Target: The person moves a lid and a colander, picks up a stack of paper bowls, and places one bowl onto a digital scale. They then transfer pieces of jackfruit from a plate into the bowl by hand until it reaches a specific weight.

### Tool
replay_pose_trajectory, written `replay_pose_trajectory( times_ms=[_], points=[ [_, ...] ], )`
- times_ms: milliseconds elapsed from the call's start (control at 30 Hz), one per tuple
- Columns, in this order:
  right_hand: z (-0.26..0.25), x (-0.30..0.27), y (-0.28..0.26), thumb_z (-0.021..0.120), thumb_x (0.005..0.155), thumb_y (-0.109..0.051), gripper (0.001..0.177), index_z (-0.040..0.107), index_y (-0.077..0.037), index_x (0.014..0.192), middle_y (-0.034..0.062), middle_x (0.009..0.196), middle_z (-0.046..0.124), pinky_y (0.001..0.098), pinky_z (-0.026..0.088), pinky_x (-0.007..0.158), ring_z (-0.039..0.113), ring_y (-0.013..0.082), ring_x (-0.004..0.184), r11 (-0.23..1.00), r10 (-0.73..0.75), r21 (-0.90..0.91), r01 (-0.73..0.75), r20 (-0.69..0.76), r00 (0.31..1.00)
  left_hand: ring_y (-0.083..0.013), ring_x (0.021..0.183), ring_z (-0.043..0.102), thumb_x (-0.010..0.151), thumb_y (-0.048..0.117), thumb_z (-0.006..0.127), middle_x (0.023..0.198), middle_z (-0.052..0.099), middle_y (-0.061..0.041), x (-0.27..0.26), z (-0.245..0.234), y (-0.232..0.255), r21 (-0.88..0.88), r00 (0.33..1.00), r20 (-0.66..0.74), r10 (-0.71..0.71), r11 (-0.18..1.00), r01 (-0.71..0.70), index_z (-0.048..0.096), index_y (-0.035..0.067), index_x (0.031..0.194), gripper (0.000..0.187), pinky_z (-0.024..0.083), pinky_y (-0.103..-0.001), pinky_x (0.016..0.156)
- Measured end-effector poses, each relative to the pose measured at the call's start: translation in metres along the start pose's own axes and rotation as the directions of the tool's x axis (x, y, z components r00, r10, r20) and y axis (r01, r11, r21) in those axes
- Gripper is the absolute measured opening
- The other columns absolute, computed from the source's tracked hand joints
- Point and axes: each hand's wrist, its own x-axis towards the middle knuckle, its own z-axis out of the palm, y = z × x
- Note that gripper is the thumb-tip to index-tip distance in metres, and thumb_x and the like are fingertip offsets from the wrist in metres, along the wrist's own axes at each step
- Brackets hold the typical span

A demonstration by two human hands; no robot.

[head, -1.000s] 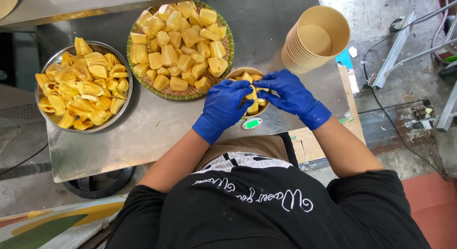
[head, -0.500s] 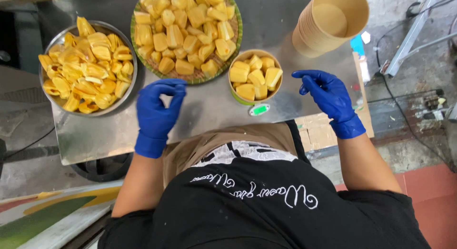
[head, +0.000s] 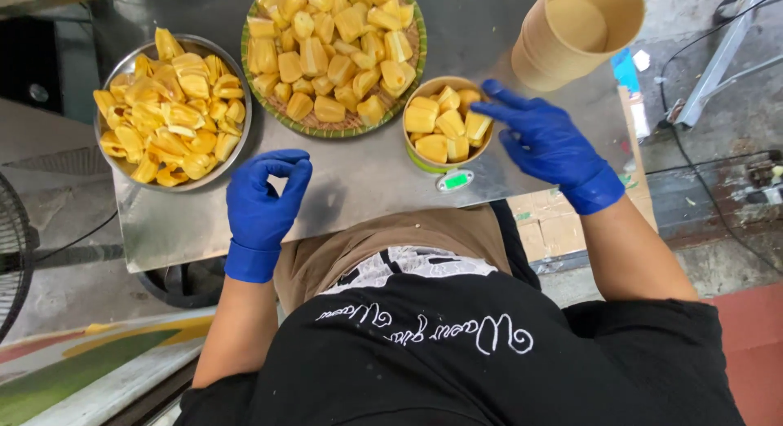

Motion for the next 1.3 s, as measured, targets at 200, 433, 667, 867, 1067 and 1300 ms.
replay_pose_trajectory(
  times_ms=[200,433,667,867,1067,1300],
  points=[
    [0.006,0.034,0.019,0.076,0.083,-0.008,0.063,0.063,-0.021,0.143,0.0113,0.130,0.067,0.0435,0.054,0.086,0.067,0.0354,0.098,0.993,-0.075,-0.072,0.091,0.208,0.975,-0.0066,0.058,0.057,0.090,0.013,0.081,0.104,0.079,-0.003,0.002,0.022,0.005,0.025,0.995,0.062,-0.079,0.997,0.077,0.073,0.009,0.087,0.010,0.040,-0.024,0.051],
    [0.012,0.027,0.040,0.079,0.085,-0.008,0.049,0.068,-0.015,0.133,0.0126,0.116,0.064,0.0367,0.055,0.084,0.066,0.0296,0.100,0.985,-0.038,0.171,0.020,0.103,0.994,-0.0148,0.080,0.072,0.094,0.016,0.081,0.103,0.078,-0.005,0.005,0.041,-0.007,-0.033,0.998,0.051,0.028,0.999,-0.027,0.073,0.008,0.089,0.013,0.054,-0.028,0.070],
    [0.022,0.031,0.040,0.075,0.088,-0.017,0.036,0.070,-0.011,0.122,0.0007,0.102,0.073,0.0302,0.053,0.071,0.064,0.0157,0.083,0.636,0.522,0.436,-0.637,0.366,0.771,-0.0225,0.084,0.076,0.087,0.026,0.077,0.096,0.077,-0.007,0.032,0.029,-0.026,0.150,0.974,0.021,-0.227,0.964,0.221,0.077,0.010,0.097,0.019,0.059,-0.034,0.068],
    [0.026,0.026,0.033,0.070,0.099,-0.016,0.023,0.077,-0.009,0.120,0.0095,0.101,0.068,0.0314,0.050,0.081,0.062,0.0179,0.089,0.990,0.127,0.054,-0.130,0.058,0.990,-0.0340,0.095,0.069,0.086,0.021,0.073,0.108,0.075,-0.010,0.060,0.002,-0.062,0.444,0.989,-0.097,-0.113,0.884,0.145,0.079,0.013,0.103,0.020,0.055,-0.043,0.083],
    [0.015,0.024,0.015,0.079,0.087,-0.021,0.043,0.073,-0.015,0.129,0.0063,0.097,0.063,0.0305,0.050,0.069,0.055,0.0166,0.074,0.930,0.320,0.145,-0.337,0.128,0.939,-0.0331,0.101,0.068,0.087,0.024,0.075,0.111,0.074,-0.008,0.070,0.006,-0.078,0.475,0.987,-0.105,-0.126,0.865,0.161,0.078,0.016,0.105,0.020,0.053,-0.044,0.087],
    [0.031,0.017,0.010,0.087,0.083,-0.018,0.047,0.072,-0.011,0.127,0.0053,0.110,0.062,0.0257,0.049,0.071,0.054,0.0115,0.082,0.960,0.230,0.180,-0.215,-0.067,0.971,-0.0320,0.103,0.067,0.086,0.026,0.076,0.112,0.075,-0.005,0.072,0.014,-0.096,0.510,0.983,-0.155,-0.102,0.843,0.168,0.080,0.016,0.098,0.016,0.053,-0.043,0.090]
  ],
)
